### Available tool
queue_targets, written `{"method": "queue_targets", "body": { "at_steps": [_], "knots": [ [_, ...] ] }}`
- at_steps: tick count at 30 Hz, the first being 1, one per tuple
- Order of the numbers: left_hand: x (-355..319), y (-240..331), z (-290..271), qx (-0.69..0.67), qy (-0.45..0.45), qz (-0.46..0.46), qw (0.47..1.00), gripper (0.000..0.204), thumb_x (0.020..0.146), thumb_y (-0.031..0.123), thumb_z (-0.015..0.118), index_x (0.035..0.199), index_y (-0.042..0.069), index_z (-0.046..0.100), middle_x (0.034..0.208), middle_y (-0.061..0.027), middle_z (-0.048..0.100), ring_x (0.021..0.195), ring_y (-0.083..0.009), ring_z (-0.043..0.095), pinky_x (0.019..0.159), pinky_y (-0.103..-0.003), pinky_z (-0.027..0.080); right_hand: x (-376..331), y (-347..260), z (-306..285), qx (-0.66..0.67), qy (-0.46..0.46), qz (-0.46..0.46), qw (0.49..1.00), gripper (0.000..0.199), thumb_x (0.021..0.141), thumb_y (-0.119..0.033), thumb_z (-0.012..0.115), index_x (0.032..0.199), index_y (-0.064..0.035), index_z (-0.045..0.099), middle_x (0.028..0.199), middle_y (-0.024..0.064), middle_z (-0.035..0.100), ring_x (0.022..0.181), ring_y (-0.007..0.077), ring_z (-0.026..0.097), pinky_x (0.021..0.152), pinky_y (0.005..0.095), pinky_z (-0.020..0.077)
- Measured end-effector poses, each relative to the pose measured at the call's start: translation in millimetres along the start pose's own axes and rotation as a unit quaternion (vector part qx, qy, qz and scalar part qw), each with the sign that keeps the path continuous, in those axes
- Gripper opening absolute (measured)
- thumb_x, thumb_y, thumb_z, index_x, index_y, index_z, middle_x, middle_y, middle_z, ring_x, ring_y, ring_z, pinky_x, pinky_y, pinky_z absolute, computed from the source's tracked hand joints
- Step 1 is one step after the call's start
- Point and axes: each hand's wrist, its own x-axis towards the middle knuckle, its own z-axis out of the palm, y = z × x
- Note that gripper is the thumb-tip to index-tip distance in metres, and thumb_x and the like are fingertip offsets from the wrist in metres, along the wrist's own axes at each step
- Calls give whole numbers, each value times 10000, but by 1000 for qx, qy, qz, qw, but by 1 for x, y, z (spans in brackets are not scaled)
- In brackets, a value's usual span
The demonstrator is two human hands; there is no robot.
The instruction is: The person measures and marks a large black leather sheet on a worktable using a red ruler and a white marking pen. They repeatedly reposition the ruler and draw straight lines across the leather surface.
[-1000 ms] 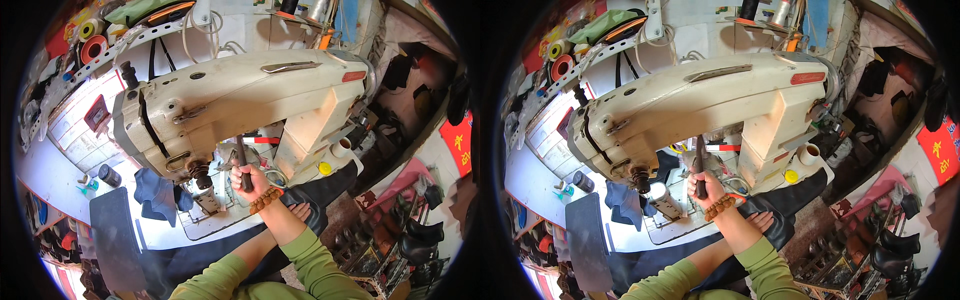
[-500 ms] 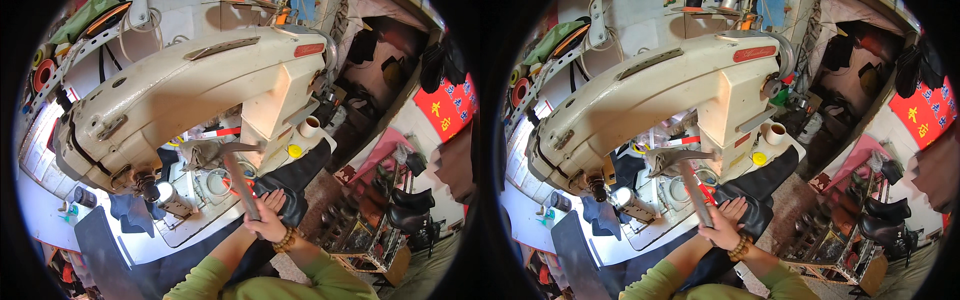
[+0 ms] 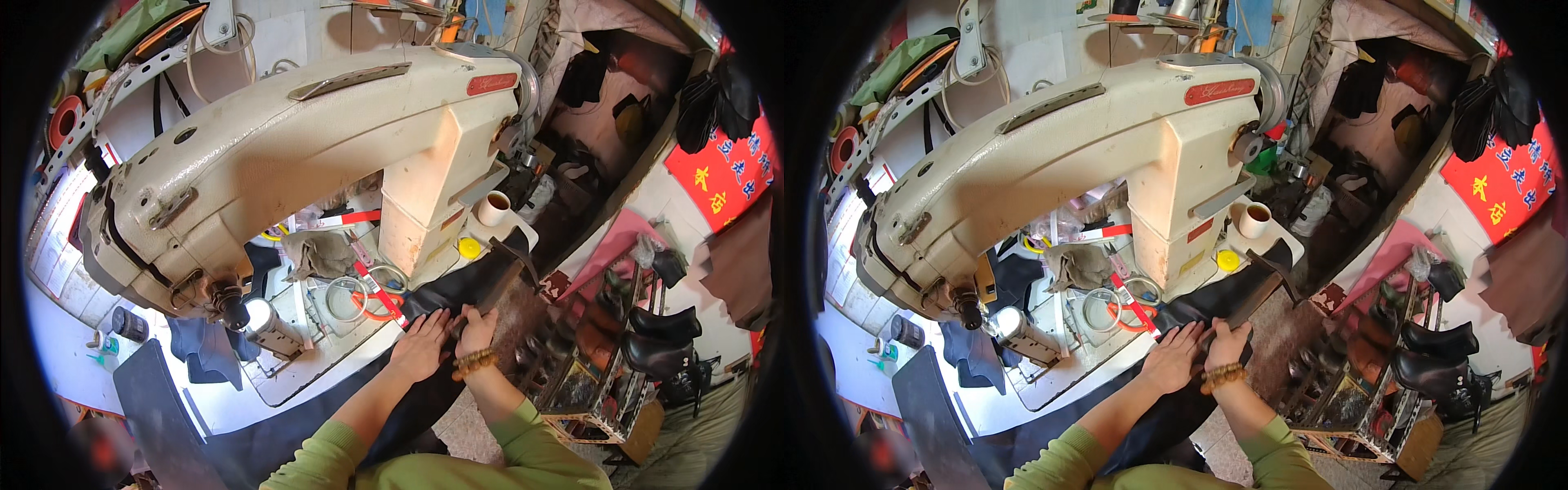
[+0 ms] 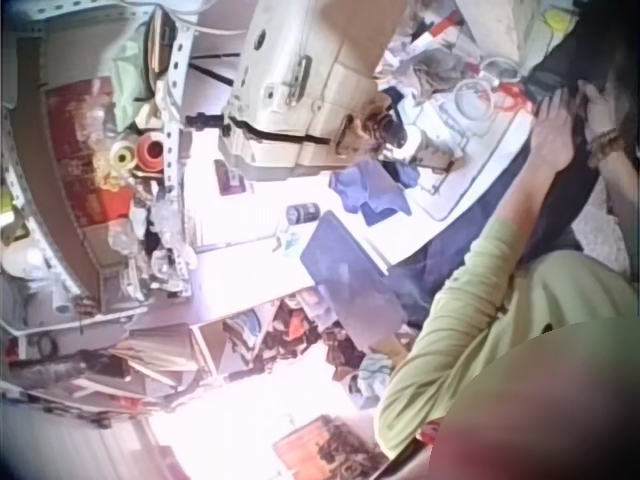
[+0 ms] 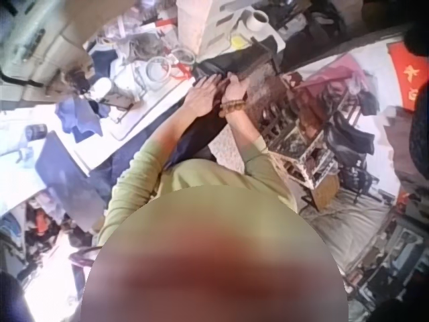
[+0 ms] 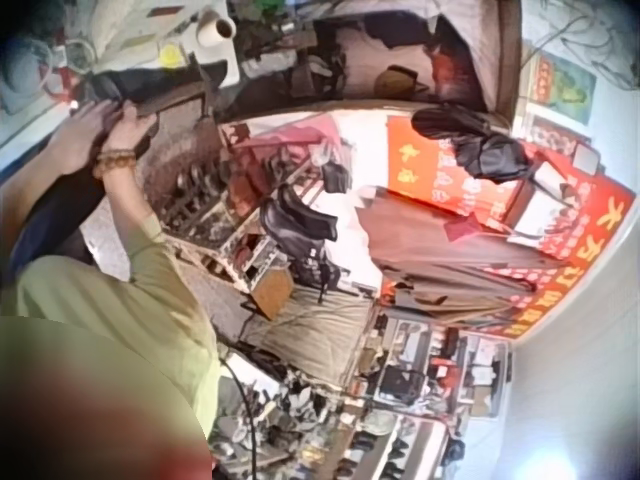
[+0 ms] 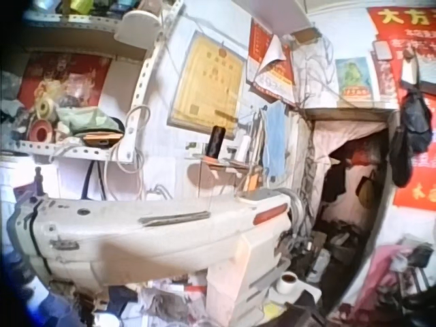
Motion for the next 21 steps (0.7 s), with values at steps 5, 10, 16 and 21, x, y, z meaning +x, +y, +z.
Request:
{"method": "queue_targets", "body": {
  "at_steps": [5,10,16,21],
  "knots": [
    [1,1,-4,28,-11,-10,999,746,948,410,566,1535,29,305,1618,-117,262,1514,-249,182,1229,-423,158,36,-2,20,-16,10,107,994,193,873,-27,575,989,-79,430,779,67,554,552,210,539,488,378,498],
    [1,0,2,36,19,-14,999,727,947,424,565,1513,25,344,1608,-129,280,1505,-261,206,1221,-443,176,58,-6,26,-57,-94,191,975,264,916,-152,672,1062,-82,463,860,76,600,726,253,649,592,412,561],
    [-1,-1,6,15,65,-15,998,709,929,417,591,1480,16,395,1607,-139,280,1503,-273,213,1214,-446,195,88,-24,-21,-126,-192,227,946,299,917,-220,717,1127,-82,556,921,103,662,760,231,689,601,338,584],
    [-13,-1,5,51,51,1,997,687,940,420,569,1480,29,402,1615,-144,265,1508,-280,210,1219,-434,182,70,-13,-49,-198,-147,76,966,179,920,-126,695,1075,-85,614,904,39,648,766,152,635,655,284,527]
  ]
}}
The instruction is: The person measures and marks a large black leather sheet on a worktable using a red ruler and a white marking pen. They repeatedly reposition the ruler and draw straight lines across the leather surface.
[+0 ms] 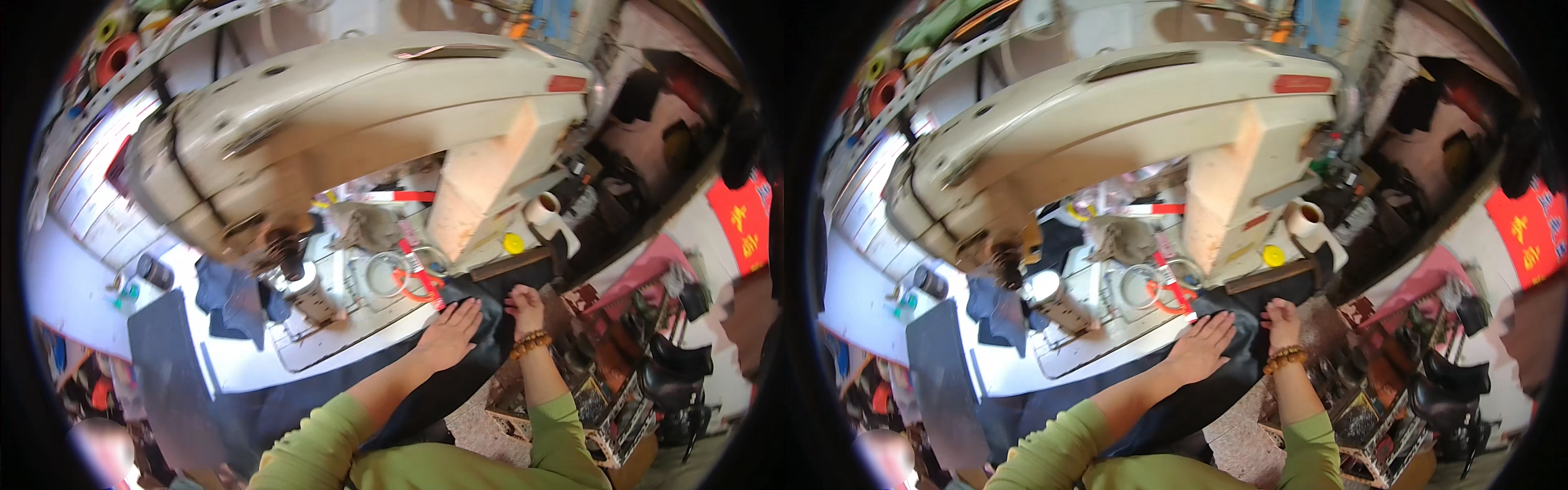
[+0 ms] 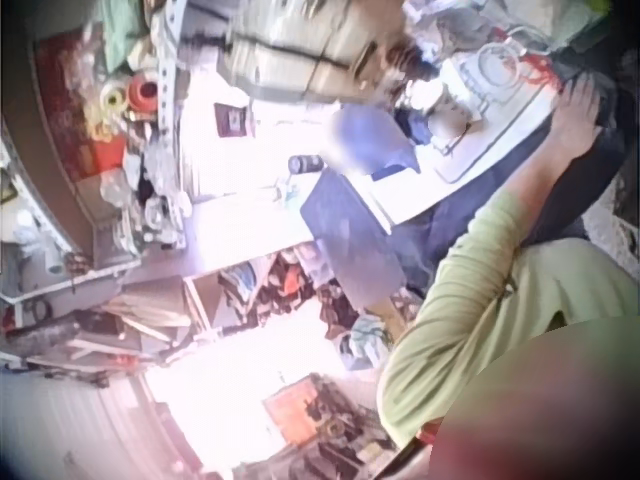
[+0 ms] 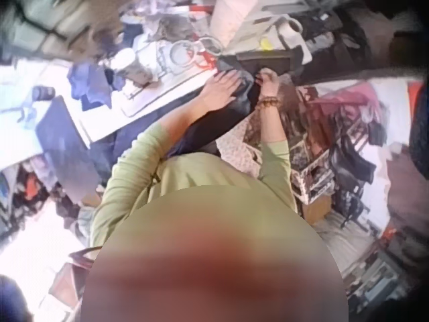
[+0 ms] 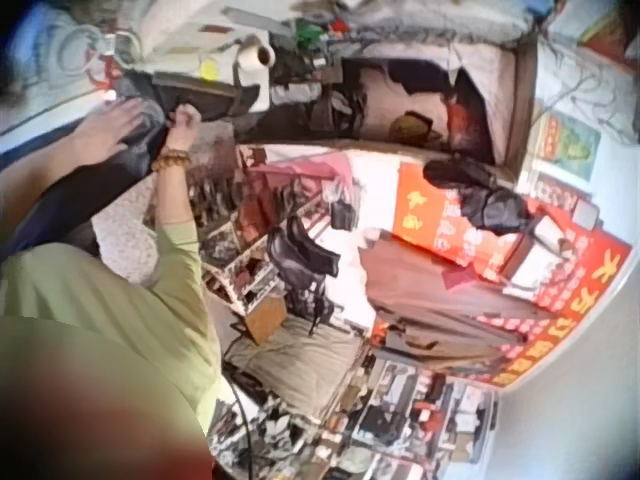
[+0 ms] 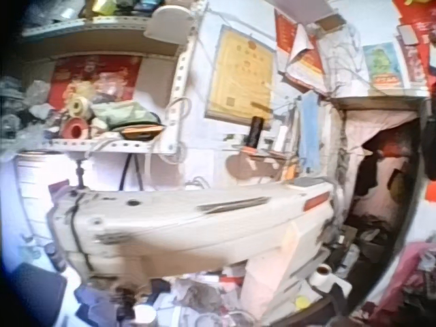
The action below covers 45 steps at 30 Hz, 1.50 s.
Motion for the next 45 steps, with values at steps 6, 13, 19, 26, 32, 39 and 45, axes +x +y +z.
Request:
{"method": "queue_targets", "body": {
  "at_steps": [6,13,19,26,32,39,45],
  "knots": [
    [-130,5,-26,25,5,-44,999,732,896,396,627,1489,41,385,1616,-130,273,1504,-271,235,1205,-459,203,-57,3,39,-279,-67,-339,896,260,884,-54,672,1133,-32,599,1167,91,596,998,218,593,858,327,487],
    [-342,10,-69,3,19,-466,885,715,877,362,686,1468,61,421,1572,-179,328,1463,-347,298,1174,-532,241,-69,-6,117,-468,-177,-461,733,440,836,-174,723,1214,-32,548,1203,179,578,1129,396,538,952,465,453],
    [-402,22,-58,1,75,-565,822,668,917,340,634,1484,67,407,1576,-218,293,1456,-417,256,1181,-543,204,-56,4,138,-525,-156,-445,708,476,802,-163,768,1212,-50,554,1162,169,562,1081,395,564,899,456,496],
    [-406,-6,-62,75,108,-529,838,652,875,380,681,1409,54,497,1507,-230,391,1376,-422,375,1135,-540,291,-48,3,133,-528,-188,-417,715,403,801,-76,745,1177,-60,599,1151,143,577,1012,355,622,836,438,526],
    [-402,-61,-73,64,77,-570,815,656,907,415,645,1399,5,501,1482,-295,404,1347,-496,378,1134,-502,331,-27,13,126,-367,-140,-302,869,219,863,-6,683,1077,-46,661,969,106,666,815,230,649,768,345,526],
    [-402,-108,-68,53,48,-580,811,810,948,481,575,1464,-97,341,1552,-302,286,1434,-478,265,1188,-467,248,-102,10,108,-143,-82,-210,964,233,972,-58,595,1202,-22,617,962,7,621,803,79,547,702,230,476],
    [-390,-162,-82,30,53,-582,811,830,955,493,562,1468,-111,315,1550,-323,274,1443,-481,248,1191,-473,232,-206,18,117,-139,-290,-184,929,194,965,-34,577,1146,-16,646,960,5,595,773,70,543,695,223,466]
  ]
}}
